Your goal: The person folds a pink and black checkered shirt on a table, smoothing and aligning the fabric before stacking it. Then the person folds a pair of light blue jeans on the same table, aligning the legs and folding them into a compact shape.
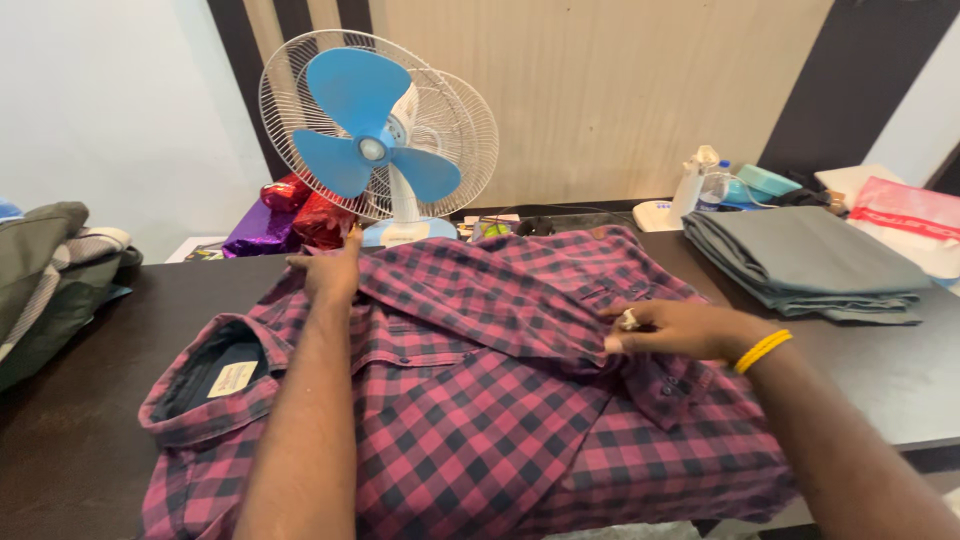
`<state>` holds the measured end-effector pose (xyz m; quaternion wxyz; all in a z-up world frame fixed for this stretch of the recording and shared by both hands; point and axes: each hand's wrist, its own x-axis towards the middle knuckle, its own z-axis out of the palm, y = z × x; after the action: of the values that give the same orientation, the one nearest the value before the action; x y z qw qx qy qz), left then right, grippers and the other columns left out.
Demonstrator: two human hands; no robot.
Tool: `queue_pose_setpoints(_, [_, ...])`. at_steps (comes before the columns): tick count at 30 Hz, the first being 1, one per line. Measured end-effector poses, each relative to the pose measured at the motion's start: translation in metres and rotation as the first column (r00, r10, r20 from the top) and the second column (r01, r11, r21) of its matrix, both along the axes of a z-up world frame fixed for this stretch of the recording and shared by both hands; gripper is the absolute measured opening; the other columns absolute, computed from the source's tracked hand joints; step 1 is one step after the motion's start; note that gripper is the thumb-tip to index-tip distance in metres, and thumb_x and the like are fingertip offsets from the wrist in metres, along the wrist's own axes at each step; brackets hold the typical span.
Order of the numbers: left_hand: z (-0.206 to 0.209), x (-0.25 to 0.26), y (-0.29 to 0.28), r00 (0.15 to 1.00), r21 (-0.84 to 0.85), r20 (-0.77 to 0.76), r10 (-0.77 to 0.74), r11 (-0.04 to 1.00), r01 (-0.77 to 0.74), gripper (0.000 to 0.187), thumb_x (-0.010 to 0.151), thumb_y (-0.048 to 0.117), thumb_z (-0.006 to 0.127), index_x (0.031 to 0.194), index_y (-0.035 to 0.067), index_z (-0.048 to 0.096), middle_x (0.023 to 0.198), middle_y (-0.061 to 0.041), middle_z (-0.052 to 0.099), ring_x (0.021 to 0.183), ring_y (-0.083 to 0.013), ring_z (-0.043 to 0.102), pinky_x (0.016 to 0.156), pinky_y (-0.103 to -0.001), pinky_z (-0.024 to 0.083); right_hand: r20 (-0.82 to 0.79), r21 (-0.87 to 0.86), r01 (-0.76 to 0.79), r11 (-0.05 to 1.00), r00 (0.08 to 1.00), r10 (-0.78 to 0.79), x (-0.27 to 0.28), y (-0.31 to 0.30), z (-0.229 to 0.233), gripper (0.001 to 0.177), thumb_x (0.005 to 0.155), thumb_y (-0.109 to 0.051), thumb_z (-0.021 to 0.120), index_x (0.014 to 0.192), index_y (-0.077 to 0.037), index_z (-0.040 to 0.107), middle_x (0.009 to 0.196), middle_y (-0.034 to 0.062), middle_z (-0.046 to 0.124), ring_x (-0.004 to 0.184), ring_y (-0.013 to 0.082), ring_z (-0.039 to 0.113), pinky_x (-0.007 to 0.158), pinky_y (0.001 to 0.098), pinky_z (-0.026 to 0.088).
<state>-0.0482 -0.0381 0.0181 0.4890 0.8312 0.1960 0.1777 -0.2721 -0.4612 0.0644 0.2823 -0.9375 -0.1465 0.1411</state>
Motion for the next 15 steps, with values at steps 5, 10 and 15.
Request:
queue_pose_setpoints(5, [-0.038,-0.005,0.009,0.961,-0.193,0.274,0.047,0.981,0.007,0.087,0.088,-0.006,0.049,0.165,0.014,0.010,0.152,-0.028,0.044,0.131,-0.0396,0.053,0.104,-0.043,0.047,0.070,-0.084,0.168,0.982,0.984,-0.162,0.006,0.005,-0.007,0.044,0.088,-0.038,0.071,0.123,-0.012,0.068,0.124,0.0034,0.072,0.117,0.0171,0.064,0.102,0.0337,0.050])
queue_pose_setpoints(10, [-0.059,0.003,0.020,0.841,-0.469,0.533,0.094,0.860,0.200,0.079,0.079,-0.023,0.035,0.149,0.011,0.052,0.144,-0.012,0.060,0.128,-0.0213,0.061,0.108,-0.032,0.045,-0.107,0.409,-0.038,0.912,0.990,0.089,0.004,-0.028,0.004,0.050,0.076,-0.006,0.071,0.126,-0.004,0.066,0.131,0.0023,0.065,0.125,0.0132,0.055,0.108,0.0285,0.040])
queue_pose_setpoints(15, [-0.057,0.013,0.023,0.862,-0.498,0.506,0.018,0.823,0.274,0.068,0.080,-0.022,0.034,0.130,0.007,0.071,0.134,-0.010,0.068,0.122,-0.0154,0.065,0.105,-0.026,0.047,-0.237,0.340,0.082,0.937,0.971,0.001,0.011,-0.042,-0.010,0.036,0.087,-0.012,0.072,0.122,-0.002,0.072,0.122,0.0060,0.069,0.118,0.0135,0.059,0.106,0.0305,0.044])
